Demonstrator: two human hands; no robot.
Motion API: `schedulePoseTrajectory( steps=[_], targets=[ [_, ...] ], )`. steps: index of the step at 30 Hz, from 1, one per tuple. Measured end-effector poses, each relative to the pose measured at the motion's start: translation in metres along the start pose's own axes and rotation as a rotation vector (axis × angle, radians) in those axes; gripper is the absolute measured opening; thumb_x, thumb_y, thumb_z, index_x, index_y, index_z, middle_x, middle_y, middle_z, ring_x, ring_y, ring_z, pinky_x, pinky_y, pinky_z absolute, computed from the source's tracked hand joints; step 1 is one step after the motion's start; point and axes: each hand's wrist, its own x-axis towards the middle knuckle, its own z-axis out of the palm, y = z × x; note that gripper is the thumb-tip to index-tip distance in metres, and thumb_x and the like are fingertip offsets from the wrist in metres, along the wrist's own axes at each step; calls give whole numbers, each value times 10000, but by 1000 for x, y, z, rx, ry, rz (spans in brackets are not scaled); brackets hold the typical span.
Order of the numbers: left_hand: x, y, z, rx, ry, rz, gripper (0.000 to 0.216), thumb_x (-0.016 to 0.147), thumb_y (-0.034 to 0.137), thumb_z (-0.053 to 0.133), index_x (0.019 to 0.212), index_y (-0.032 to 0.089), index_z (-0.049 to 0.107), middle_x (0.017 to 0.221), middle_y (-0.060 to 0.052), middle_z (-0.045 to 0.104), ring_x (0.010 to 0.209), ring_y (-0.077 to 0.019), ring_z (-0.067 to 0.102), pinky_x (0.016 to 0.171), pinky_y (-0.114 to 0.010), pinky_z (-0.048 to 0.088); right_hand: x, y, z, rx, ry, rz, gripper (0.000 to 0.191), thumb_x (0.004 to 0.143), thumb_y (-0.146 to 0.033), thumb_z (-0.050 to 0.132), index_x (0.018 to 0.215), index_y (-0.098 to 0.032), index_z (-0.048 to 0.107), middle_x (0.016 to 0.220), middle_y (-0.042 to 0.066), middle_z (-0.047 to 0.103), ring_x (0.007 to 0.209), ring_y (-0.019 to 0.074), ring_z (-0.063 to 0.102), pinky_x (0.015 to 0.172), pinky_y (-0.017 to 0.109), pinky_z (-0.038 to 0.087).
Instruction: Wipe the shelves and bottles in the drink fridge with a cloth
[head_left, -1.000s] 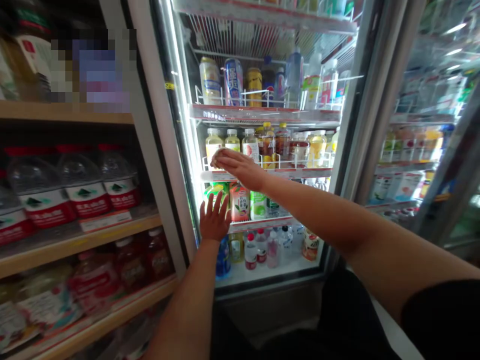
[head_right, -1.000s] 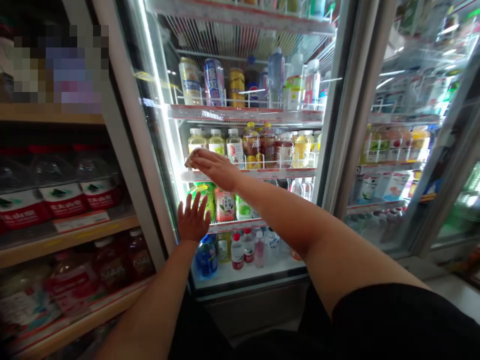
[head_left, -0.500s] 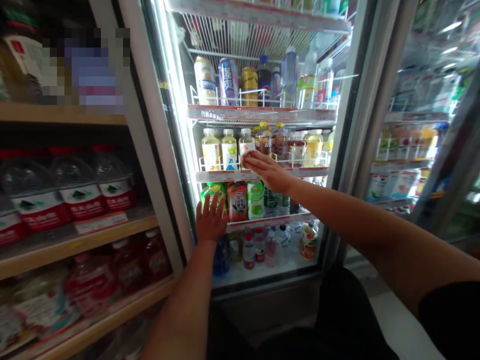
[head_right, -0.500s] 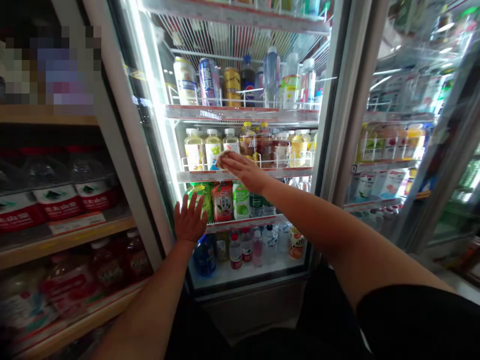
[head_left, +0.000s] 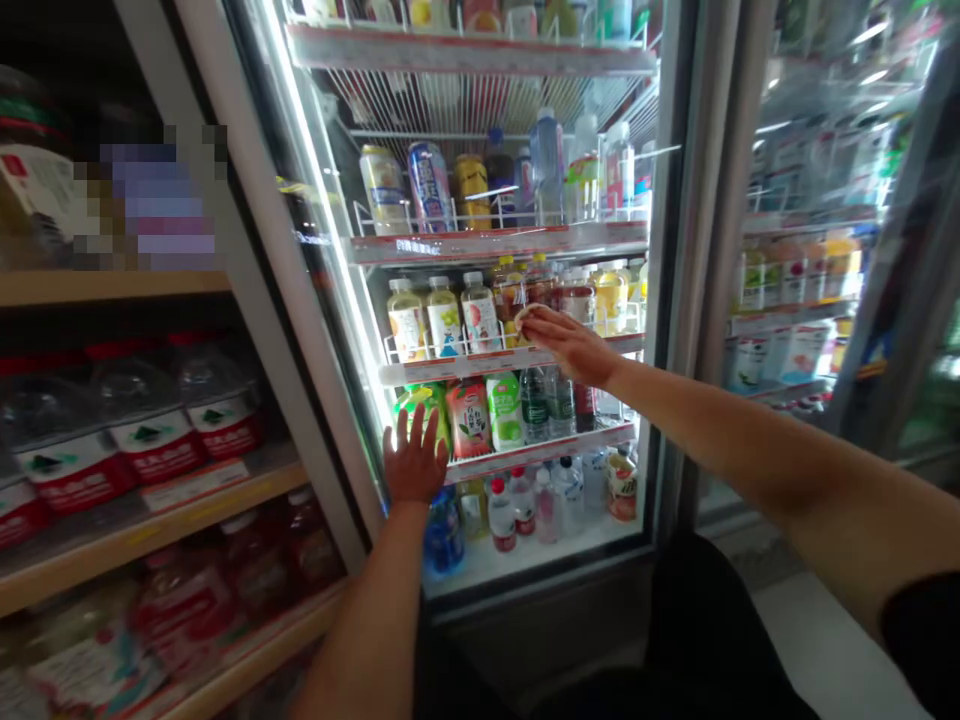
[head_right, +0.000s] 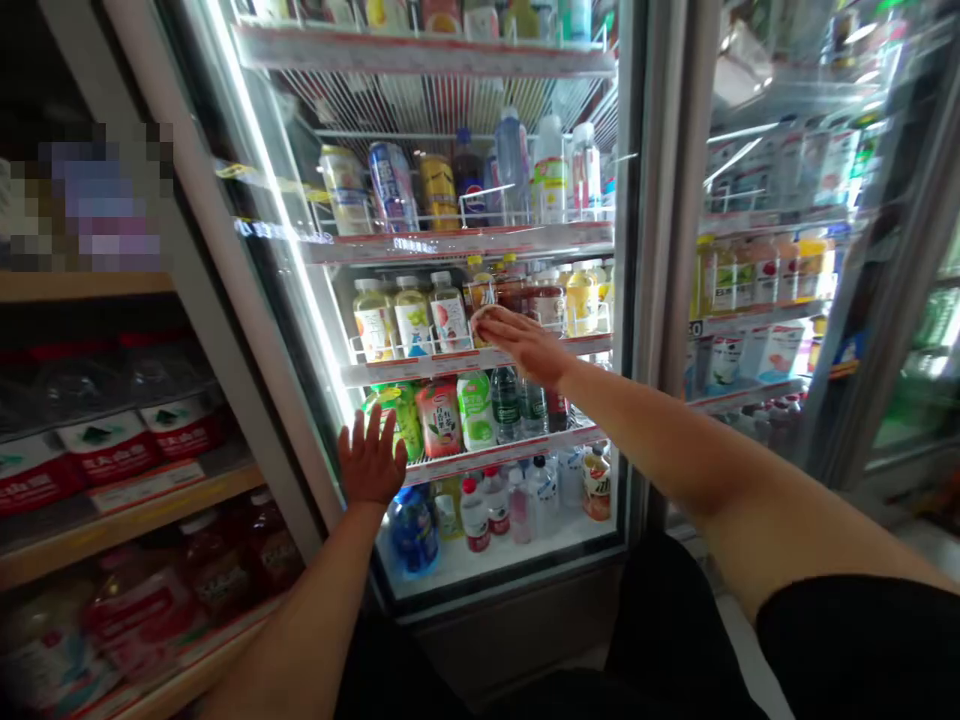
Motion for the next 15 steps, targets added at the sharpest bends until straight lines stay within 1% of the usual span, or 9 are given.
schedulePoseTrajectory(
  steps=[3,4,6,8,10,12,15],
  targets=[
    [0,0,0,7,2,-6,665,960,259,544,1584,311,320,1615,-70,388,1560,-268,205,1281,-548,130,-10,5,-2,-32,121,103,542,985,-76,375,1487,-220,517,1532,41,532,1513,233,346,1268,472,345],
    [0,0,0,22,8,-4,667,960,259,544,1585,311,315,1611,-71,395,1559,-268,209,1279,-548,138,-14,6,-2,-35,137,122,538,987,-82,379,1488,-222,517,1530,43,533,1513,235,346,1267,473,348],
    [0,0,0,45,17,7,673,961,259,545,1588,308,307,1607,-75,403,1559,-266,209,1275,-548,152,-22,8,-3,-22,112,117,533,994,-93,381,1491,-234,512,1530,39,534,1508,232,357,1260,472,361],
    [0,0,1,51,20,13,667,961,261,543,1586,305,314,1607,-78,402,1560,-267,207,1272,-550,157,-27,13,-8,0,51,82,538,993,-90,378,1490,-245,514,1528,34,536,1498,229,375,1255,479,371],
    [0,0,1,42,19,2,653,963,267,536,1580,306,328,1610,-75,398,1560,-270,210,1273,-554,152,-29,21,-15,1,36,86,539,987,-90,380,1482,-249,525,1525,40,539,1493,238,384,1253,502,370],
    [-1,0,1,29,16,-11,648,964,271,533,1579,309,331,1609,-72,401,1558,-270,215,1275,-553,144,-33,29,-19,-14,98,161,514,997,-131,397,1478,-251,531,1522,50,540,1501,255,370,1257,522,356],
    [0,1,1,29,3,-15,656,964,274,538,1583,308,323,1606,-77,406,1554,-274,229,1277,-554,137,-47,32,-17,-18,218,287,475,1021,-218,410,1479,-232,534,1514,77,544,1510,273,351,1267,524,331]
  ],
)
